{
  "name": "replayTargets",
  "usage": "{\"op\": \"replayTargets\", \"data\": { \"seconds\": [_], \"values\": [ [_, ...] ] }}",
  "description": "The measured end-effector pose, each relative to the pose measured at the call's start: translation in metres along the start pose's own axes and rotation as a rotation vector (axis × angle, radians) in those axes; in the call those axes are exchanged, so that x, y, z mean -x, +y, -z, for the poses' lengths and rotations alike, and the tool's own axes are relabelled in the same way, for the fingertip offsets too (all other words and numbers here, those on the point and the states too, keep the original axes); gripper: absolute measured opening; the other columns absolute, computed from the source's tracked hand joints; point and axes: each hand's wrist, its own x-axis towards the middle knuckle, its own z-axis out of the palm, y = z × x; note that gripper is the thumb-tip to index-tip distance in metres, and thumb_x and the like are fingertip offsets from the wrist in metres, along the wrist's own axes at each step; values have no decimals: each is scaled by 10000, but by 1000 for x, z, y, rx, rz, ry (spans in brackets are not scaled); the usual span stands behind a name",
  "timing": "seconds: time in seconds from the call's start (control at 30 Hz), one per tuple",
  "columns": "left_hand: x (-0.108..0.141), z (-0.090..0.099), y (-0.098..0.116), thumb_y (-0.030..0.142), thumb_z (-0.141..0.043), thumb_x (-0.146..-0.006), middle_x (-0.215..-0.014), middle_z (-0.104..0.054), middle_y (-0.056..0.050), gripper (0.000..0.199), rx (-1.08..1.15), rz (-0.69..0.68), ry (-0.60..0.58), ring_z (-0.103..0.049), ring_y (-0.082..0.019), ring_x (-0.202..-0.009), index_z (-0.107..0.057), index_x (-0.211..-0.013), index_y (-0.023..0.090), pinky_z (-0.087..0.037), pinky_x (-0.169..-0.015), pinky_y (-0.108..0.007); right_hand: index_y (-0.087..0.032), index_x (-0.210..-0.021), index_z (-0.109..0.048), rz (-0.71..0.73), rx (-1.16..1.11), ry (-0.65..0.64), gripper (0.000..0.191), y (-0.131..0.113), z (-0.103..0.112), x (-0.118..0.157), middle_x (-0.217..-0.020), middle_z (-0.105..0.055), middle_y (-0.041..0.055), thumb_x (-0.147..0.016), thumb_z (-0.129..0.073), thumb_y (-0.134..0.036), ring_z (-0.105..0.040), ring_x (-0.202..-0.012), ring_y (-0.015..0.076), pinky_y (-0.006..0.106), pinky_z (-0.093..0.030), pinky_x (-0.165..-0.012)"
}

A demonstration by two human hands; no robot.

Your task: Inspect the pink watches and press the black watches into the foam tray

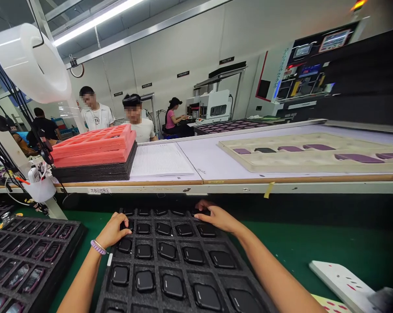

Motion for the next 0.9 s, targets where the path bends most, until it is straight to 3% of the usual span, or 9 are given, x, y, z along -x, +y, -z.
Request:
{"op": "replayTargets", "data": {
  "seconds": [0.2,0.37,0.47,0.57,0.7,0.8,0.9],
  "values": [
    [0,-1,0,216,-718,-824,-978,-632,-22,216,-12,-8,-2,-507,-220,-972,-504,-810,199,-396,-896,-322,-221,-862,-504,-6,82,-60,349,0,-2,-1,-930,-638,59,-792,-553,-560,-560,-775,221,309,-448,-695],
    [4,-4,-1,212,-713,-836,-994,-625,-27,193,-60,6,2,-515,-223,-985,-521,-840,198,-412,-902,-334,-210,-840,-547,-35,237,-116,204,-13,3,-4,-879,-656,68,-818,-599,-407,-609,-822,255,335,-465,-755],
    [6,-1,7,180,-709,-824,-1074,-602,-56,170,-127,9,41,-508,-253,-1021,-553,-890,198,-390,-975,-412,-195,-899,-594,-63,379,-103,113,-42,4,-6,-926,-674,118,-800,-603,-249,-623,-894,314,403,-454,-796],
    [-1,0,23,131,-701,-806,-1209,-567,-75,210,-186,-29,71,-471,-292,-1131,-590,-964,213,-266,-1104,-522,-187,-1059,-611,12,464,-104,267,-87,-8,-6,-1106,-659,159,-812,-532,-124,-590,-1067,356,471,-413,-886],
    [-19,-7,42,128,-772,-739,-1051,-651,-28,316,-195,-124,-33,-500,-286,-1127,-626,-988,255,-187,-1165,-554,-239,-1045,-609,199,469,-235,231,-143,-44,-2,-1103,-665,72,-825,-651,-183,-588,-1094,294,410,-393,-941],
    [-31,-13,42,120,-795,-696,-981,-674,-15,353,-187,-136,-106,-534,-286,-1080,-642,-980,262,-196,-1157,-587,-216,-1003,-603,218,484,-291,197,-160,-65,3,-1110,-656,87,-828,-677,-163,-606,-1064,294,397,-409,-912],
    [-35,-13,36,168,-784,-725,-1020,-680,-32,325,-165,-130,-139,-552,-282,-1061,-652,-1010,254,-340,-1084,-511,-206,-1032,-589,196,485,-296,178,-160,-70,6,-1145,-646,100,-871,-644,-151,-605,-1076,293,396,-416,-899]
  ]
}}
